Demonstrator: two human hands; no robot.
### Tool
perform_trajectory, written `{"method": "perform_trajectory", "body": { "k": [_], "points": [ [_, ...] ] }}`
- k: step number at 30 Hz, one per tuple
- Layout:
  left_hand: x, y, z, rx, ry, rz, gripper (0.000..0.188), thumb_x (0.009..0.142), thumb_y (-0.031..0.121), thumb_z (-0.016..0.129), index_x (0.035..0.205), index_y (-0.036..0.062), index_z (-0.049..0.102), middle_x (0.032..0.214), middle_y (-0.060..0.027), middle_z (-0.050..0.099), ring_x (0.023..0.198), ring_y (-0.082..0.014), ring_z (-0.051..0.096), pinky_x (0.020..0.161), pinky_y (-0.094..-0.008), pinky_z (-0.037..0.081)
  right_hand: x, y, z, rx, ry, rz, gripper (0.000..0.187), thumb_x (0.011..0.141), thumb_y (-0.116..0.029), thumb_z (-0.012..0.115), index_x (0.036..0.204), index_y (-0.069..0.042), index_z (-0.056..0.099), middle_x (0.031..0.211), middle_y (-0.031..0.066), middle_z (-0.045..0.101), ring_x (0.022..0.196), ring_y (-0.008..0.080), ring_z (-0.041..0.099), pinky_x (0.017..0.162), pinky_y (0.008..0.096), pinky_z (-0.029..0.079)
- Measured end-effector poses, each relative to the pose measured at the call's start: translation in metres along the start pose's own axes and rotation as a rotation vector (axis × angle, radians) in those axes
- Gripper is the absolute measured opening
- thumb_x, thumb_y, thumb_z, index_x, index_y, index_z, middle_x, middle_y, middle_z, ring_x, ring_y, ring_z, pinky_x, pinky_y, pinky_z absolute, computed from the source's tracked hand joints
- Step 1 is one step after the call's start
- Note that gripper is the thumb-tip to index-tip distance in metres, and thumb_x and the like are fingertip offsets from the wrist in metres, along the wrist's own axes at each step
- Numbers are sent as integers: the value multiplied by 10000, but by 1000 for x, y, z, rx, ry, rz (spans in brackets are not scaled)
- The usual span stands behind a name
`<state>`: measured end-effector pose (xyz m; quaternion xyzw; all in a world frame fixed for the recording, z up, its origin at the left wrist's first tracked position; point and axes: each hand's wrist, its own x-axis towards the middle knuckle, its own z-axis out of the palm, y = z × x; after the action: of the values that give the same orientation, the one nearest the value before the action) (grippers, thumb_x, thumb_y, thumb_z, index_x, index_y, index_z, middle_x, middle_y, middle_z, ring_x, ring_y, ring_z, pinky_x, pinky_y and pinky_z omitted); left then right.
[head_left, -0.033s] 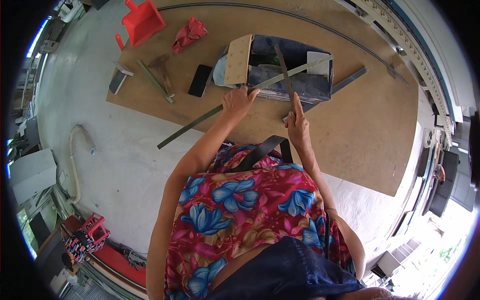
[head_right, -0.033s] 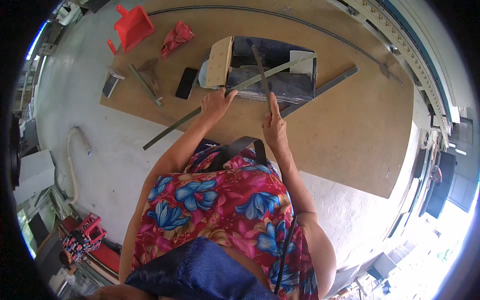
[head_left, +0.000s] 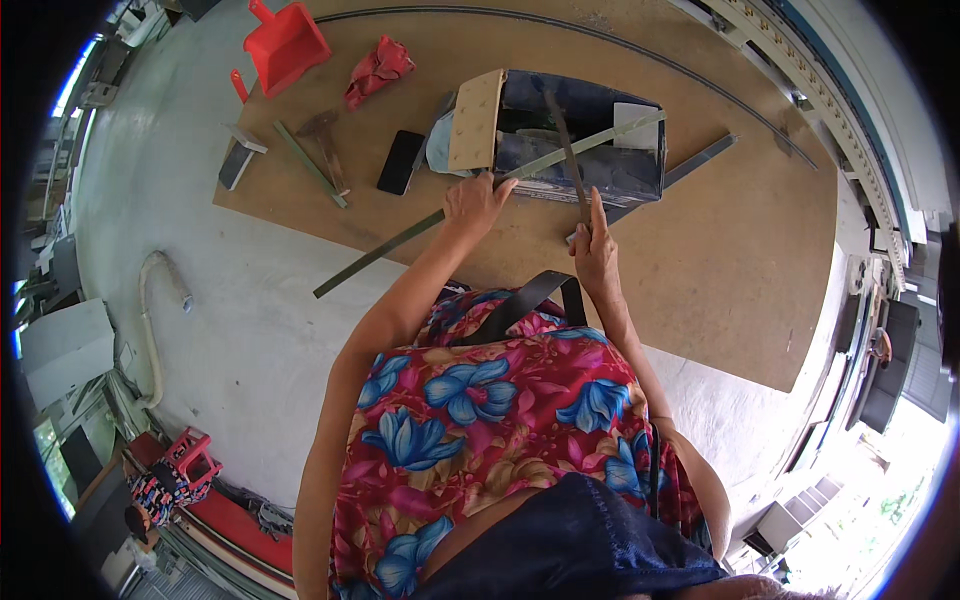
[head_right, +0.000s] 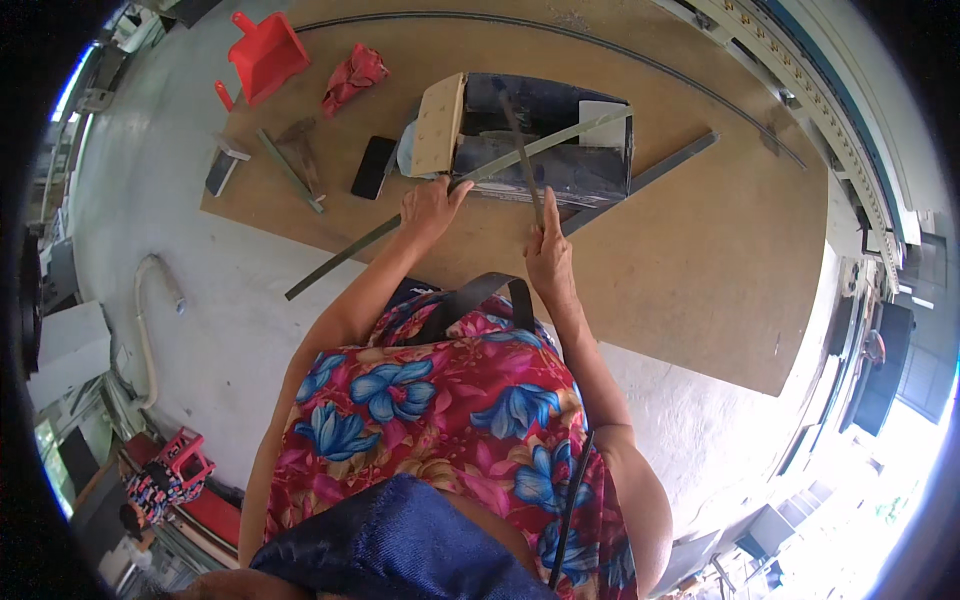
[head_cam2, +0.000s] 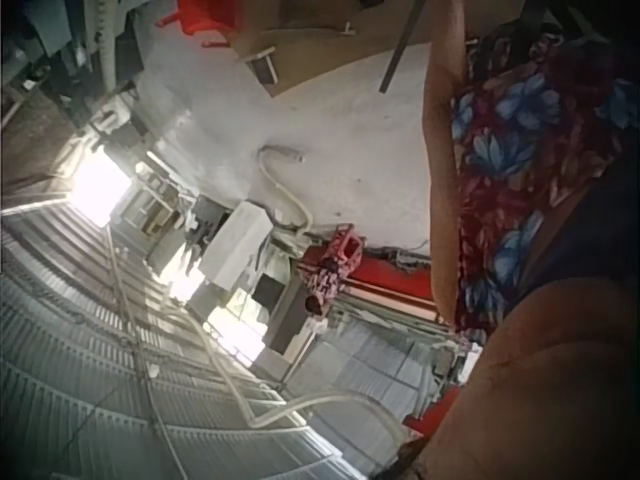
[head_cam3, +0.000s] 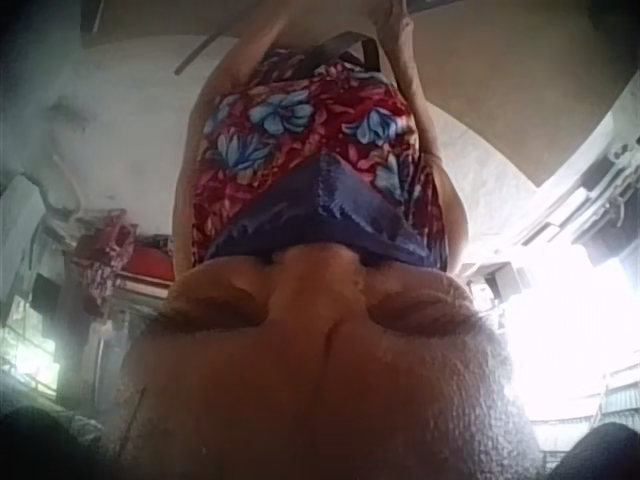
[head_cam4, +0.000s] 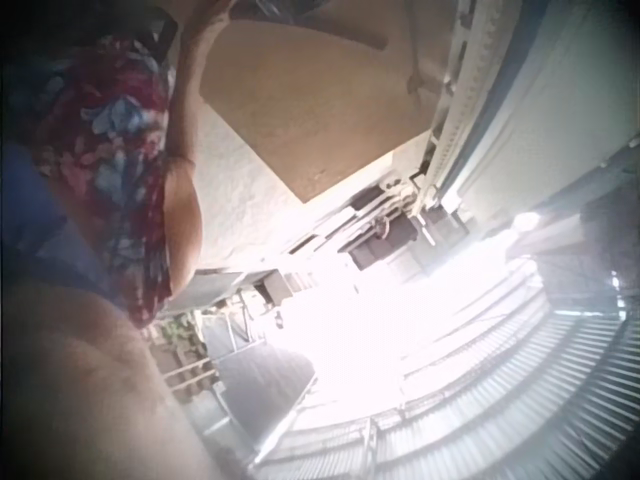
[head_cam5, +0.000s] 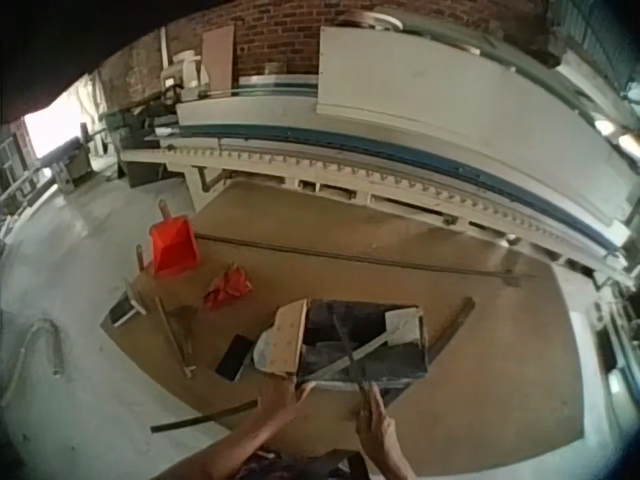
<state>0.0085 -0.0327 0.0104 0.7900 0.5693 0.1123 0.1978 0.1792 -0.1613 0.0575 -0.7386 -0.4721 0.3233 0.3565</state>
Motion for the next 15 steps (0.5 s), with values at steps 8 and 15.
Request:
{"method": "perform_trajectory", "body": {
  "k": [8,15],
  "points": [
    [2,-16,6,-13,18,101,516,819,527,574,786,15,627,678,-204,628,688,-387,629,636,-461,499,2,26,8,-5,80,-17,356,882,-52,483,1237,-37,469,746,244,588,671,345,633,591,404,474],
    [-2,-20,13,-98,123,108,551,807,553,572,793,6,637,703,-202,641,697,-387,635,635,-448,509,-2,33,12,-22,81,-21,285,874,-60,465,1149,-2,515,811,281,591,783,436,603,637,452,473]
  ]
}}
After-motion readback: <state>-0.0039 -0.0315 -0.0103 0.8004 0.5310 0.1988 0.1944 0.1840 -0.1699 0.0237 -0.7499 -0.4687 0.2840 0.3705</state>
